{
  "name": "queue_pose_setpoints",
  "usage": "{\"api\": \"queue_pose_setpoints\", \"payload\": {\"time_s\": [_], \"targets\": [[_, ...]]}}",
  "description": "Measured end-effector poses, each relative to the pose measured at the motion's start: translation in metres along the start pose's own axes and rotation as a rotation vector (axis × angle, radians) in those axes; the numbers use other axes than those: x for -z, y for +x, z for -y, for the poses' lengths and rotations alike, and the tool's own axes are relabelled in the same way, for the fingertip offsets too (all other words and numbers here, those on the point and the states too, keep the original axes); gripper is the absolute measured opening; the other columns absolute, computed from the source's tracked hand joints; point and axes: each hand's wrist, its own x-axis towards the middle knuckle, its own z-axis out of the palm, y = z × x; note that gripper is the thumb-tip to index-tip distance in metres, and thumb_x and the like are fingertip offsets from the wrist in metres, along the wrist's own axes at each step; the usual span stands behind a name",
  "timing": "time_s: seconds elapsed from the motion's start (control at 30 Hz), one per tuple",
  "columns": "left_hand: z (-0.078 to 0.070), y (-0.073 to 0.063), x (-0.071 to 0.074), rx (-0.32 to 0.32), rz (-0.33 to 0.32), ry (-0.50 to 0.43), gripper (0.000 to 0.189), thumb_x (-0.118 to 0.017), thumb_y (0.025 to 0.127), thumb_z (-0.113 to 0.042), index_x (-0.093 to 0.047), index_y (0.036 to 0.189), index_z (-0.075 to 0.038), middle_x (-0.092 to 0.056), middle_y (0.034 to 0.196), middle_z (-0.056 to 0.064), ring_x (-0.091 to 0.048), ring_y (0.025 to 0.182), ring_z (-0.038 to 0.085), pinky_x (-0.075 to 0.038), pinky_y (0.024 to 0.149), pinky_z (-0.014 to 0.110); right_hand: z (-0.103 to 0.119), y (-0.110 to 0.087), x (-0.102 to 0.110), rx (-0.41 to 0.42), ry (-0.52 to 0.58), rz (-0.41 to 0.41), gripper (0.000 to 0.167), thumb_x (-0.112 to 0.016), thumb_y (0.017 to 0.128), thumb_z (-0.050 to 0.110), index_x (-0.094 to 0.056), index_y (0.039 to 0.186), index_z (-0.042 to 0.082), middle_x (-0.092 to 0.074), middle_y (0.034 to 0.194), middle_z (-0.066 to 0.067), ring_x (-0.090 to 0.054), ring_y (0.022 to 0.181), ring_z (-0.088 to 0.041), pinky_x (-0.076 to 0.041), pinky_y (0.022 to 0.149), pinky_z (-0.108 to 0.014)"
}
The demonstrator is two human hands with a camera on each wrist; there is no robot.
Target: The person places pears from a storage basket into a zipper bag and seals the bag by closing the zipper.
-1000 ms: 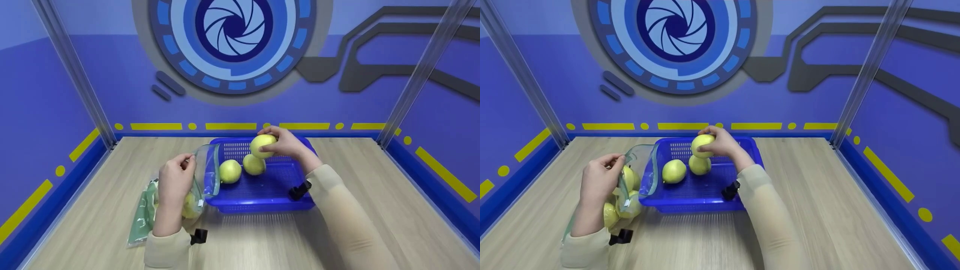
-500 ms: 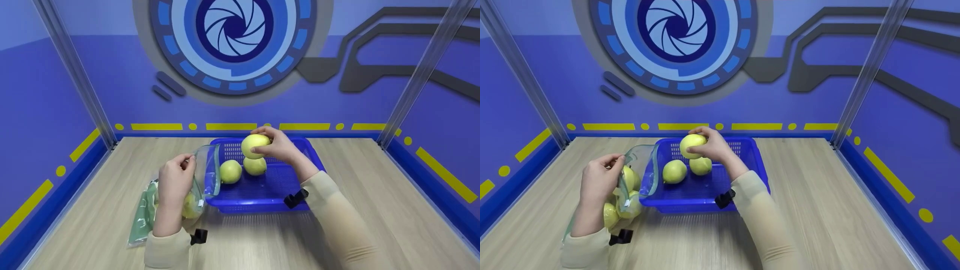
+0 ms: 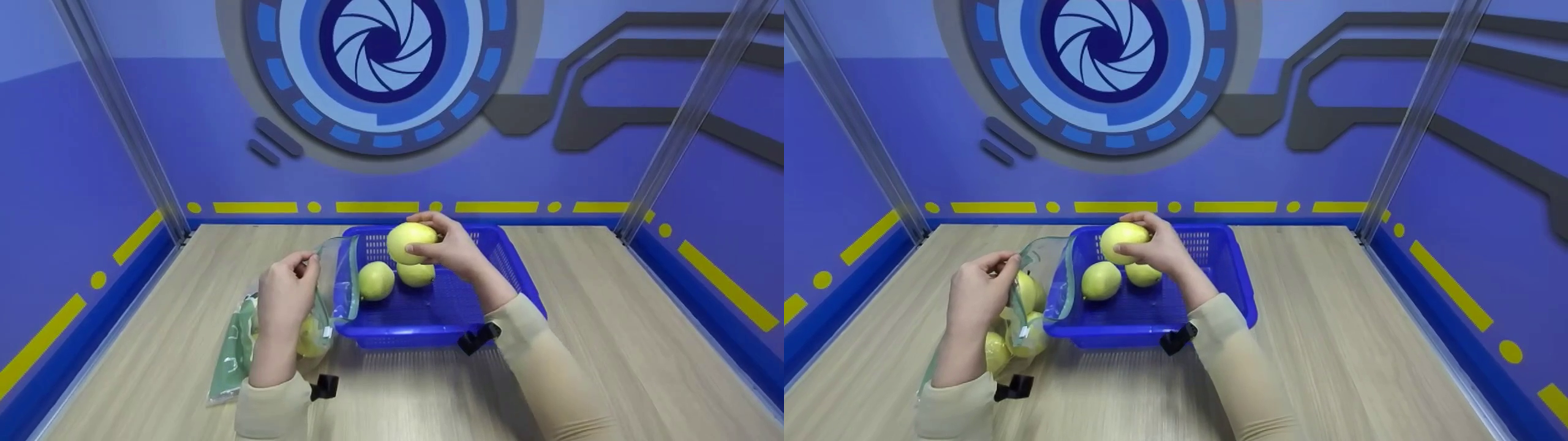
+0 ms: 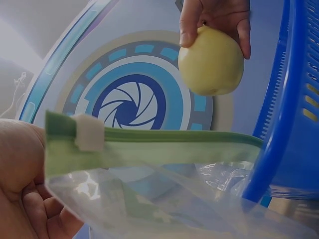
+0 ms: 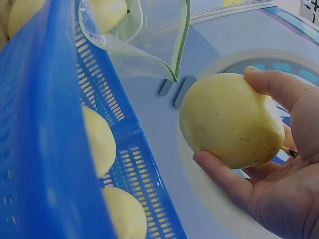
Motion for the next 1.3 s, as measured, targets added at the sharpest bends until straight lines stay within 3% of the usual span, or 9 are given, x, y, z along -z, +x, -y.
{"api": "queue_pose_setpoints", "payload": {"time_s": [0.17,0.6,0.97,1.3], "targets": [[0.0,0.0,0.0,-0.002,-0.003,-0.002,0.024,-0.062,0.099,-0.019,-0.079,0.107,-0.003,-0.063,0.071,0.007,-0.05,0.055,0.014,-0.04,0.054,0.028,-0.001,-0.004,-0.008,0.011,0.019,-0.001,0.057,-0.082,0.084,0.013,-0.06,0.137,0.011,-0.064,0.135,-0.015,-0.064,0.105,-0.026,-0.061,0.073,-0.04],[0.002,0.0,-0.001,-0.004,-0.016,0.015,0.024,-0.063,0.098,-0.02,-0.079,0.106,-0.003,-0.063,0.072,0.006,-0.052,0.062,0.018,-0.041,0.06,0.03,0.002,-0.013,-0.029,0.014,0.051,0.023,0.057,-0.083,0.084,0.013,-0.06,0.137,0.012,-0.063,0.135,-0.015,-0.064,0.107,-0.026,-0.063,0.075,-0.041],[0.001,0.0,0.0,-0.003,-0.014,0.005,0.024,-0.063,0.098,-0.019,-0.079,0.106,-0.003,-0.063,0.071,0.006,-0.051,0.06,0.017,-0.04,0.059,0.029,0.004,-0.017,-0.052,0.022,0.093,0.054,0.055,-0.084,0.082,0.011,-0.063,0.132,0.011,-0.065,0.133,-0.015,-0.063,0.102,-0.022,-0.06,0.071,-0.032],[0.0,0.0,0.001,-0.001,-0.014,0.015,0.024,-0.063,0.098,-0.019,-0.079,0.106,-0.003,-0.063,0.072,0.006,-0.051,0.061,0.017,-0.04,0.059,0.029,0.008,-0.019,-0.075,0.059,0.099,0.1,0.054,-0.083,0.082,0.012,-0.063,0.132,0.01,-0.065,0.133,-0.016,-0.064,0.106,-0.023,-0.061,0.08,-0.037]]}}
